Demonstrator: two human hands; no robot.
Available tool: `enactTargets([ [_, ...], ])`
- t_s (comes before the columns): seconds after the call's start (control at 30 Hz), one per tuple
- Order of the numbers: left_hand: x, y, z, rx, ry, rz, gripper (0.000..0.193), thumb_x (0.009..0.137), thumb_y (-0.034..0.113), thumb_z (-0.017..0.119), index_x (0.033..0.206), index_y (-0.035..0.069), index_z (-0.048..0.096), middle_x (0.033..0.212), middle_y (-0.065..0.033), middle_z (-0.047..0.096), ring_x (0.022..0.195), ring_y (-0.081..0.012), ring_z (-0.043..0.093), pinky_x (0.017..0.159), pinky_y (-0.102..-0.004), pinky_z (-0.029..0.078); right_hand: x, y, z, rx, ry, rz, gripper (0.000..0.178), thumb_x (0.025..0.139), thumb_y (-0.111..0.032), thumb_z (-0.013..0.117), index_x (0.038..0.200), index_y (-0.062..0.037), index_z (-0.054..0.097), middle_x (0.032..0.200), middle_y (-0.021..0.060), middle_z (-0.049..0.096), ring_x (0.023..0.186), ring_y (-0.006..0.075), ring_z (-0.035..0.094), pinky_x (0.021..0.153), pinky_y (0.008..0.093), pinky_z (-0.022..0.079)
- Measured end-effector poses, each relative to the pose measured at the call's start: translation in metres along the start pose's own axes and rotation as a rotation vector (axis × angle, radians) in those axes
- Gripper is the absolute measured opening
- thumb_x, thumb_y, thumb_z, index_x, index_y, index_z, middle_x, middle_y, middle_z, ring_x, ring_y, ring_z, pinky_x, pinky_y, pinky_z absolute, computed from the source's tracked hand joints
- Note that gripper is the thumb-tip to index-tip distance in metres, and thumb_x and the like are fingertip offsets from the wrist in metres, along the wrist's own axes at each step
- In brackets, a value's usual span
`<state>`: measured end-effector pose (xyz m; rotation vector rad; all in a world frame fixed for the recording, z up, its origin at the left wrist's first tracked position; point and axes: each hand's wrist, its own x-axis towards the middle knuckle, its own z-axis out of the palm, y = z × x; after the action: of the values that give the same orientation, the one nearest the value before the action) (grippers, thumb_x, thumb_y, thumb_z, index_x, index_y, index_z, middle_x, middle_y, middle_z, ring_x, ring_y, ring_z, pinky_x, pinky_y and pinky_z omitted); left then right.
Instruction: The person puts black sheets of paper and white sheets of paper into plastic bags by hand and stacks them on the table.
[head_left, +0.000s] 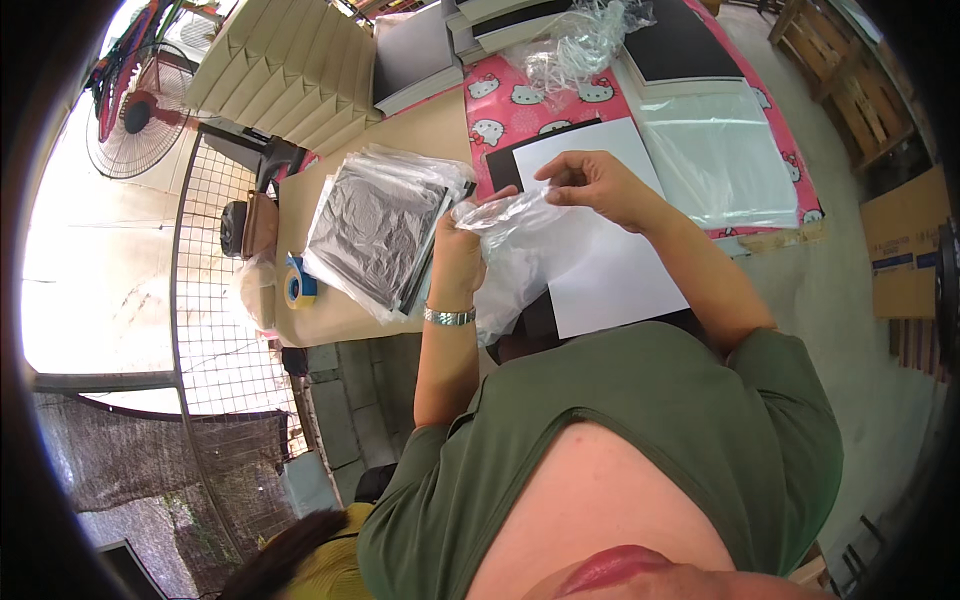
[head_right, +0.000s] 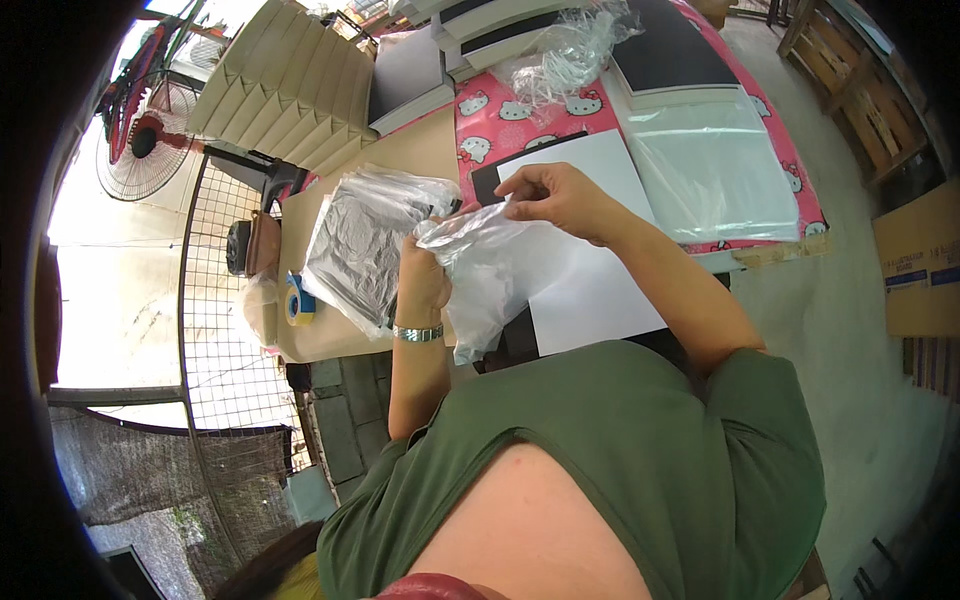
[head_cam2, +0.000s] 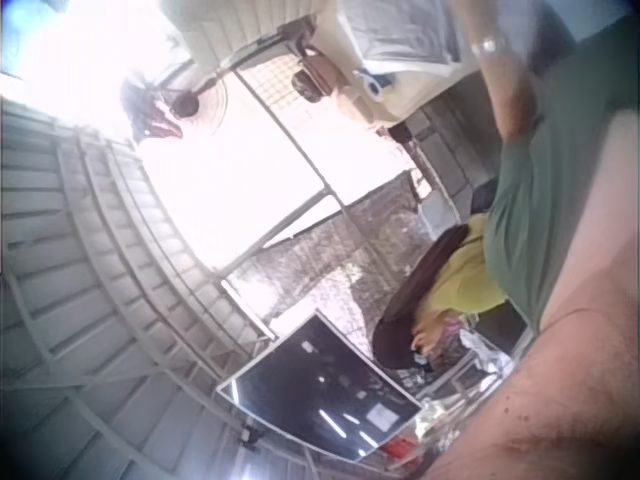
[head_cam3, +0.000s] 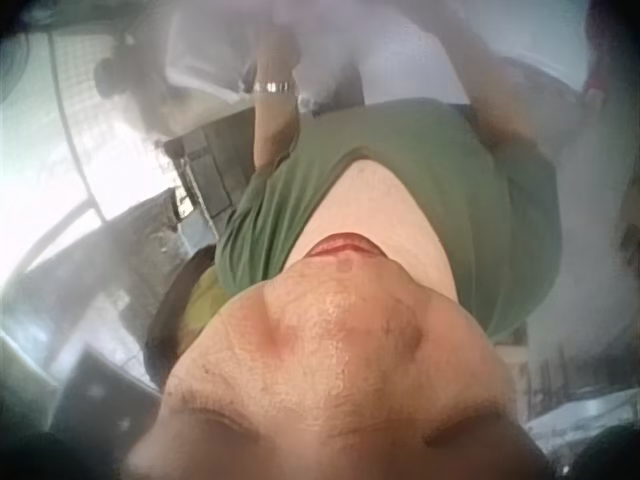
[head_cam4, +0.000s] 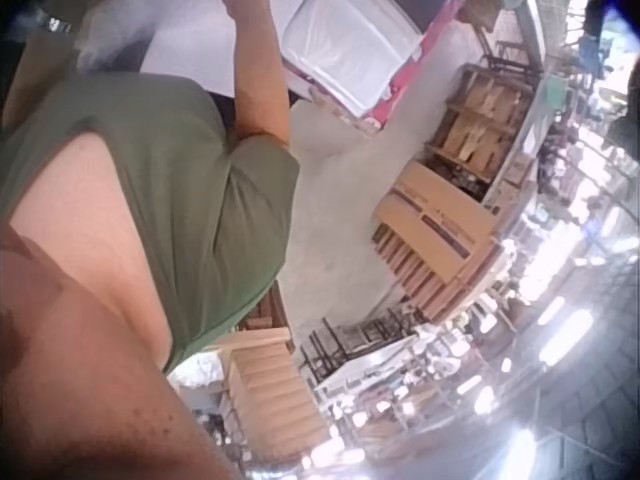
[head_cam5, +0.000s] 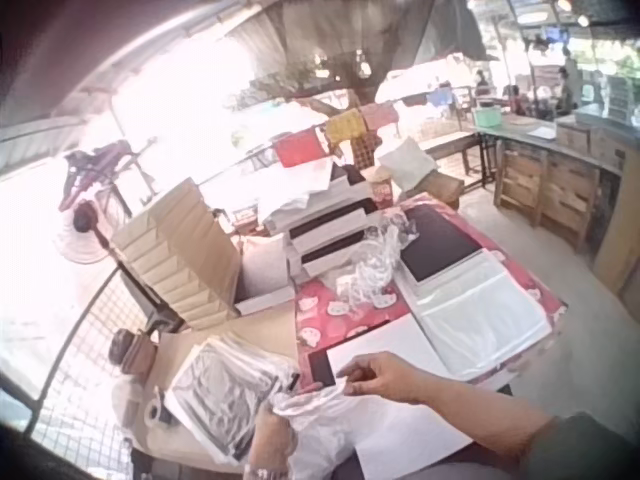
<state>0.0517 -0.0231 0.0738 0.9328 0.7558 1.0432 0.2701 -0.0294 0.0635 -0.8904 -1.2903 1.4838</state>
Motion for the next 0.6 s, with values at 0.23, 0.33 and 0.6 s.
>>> enactTargets([
  [0.23, 0.006, -0.031, -0.014, 0.090, 0.126, 0.280, 0.012, 0.076, -0.004, 0.058, 0.083, 0.005, 0.053, 0.083, -0.0056, 0.060, 0.076, -0.0154, 0.058, 0.069, -0.0260, 0.048, 0.008, 0.009, 0.002, -0.305, 0.269, -0.090, 0.009, 0.083, -0.011, 0.061, 0.083, -0.0020, 0.062, 0.070, 0.0014, 0.057, 0.061, 0.0054, 0.050, 0.056, 0.0211, 0.042],
  [0.33, -0.003, -0.035, 0.022, 0.122, 0.184, 0.165, 0.014, 0.079, 0.001, 0.061, 0.090, 0.004, 0.054, 0.081, -0.0025, 0.057, 0.069, -0.0100, 0.054, 0.063, -0.0224, 0.044, 0.025, 0.033, 0.004, -0.140, 0.451, -0.344, 0.014, 0.086, -0.015, 0.058, 0.081, -0.0025, 0.062, 0.068, 0.0012, 0.057, 0.056, 0.0053, 0.049, 0.051, 0.0207, 0.040],
  [0.6, -0.024, 0.015, -0.014, -0.255, 0.006, -0.234, 0.054, 0.091, 0.042, 0.044, 0.111, -0.007, 0.050, 0.105, -0.0159, 0.060, 0.097, -0.0272, 0.058, 0.086, -0.0437, 0.046, -0.029, 0.013, -0.012, -0.097, -0.670, 0.085, 0.016, 0.083, -0.010, 0.058, 0.094, -0.0004, 0.064, 0.086, 0.0087, 0.064, 0.086, 0.0137, 0.058, 0.077, 0.0288, 0.045],
])
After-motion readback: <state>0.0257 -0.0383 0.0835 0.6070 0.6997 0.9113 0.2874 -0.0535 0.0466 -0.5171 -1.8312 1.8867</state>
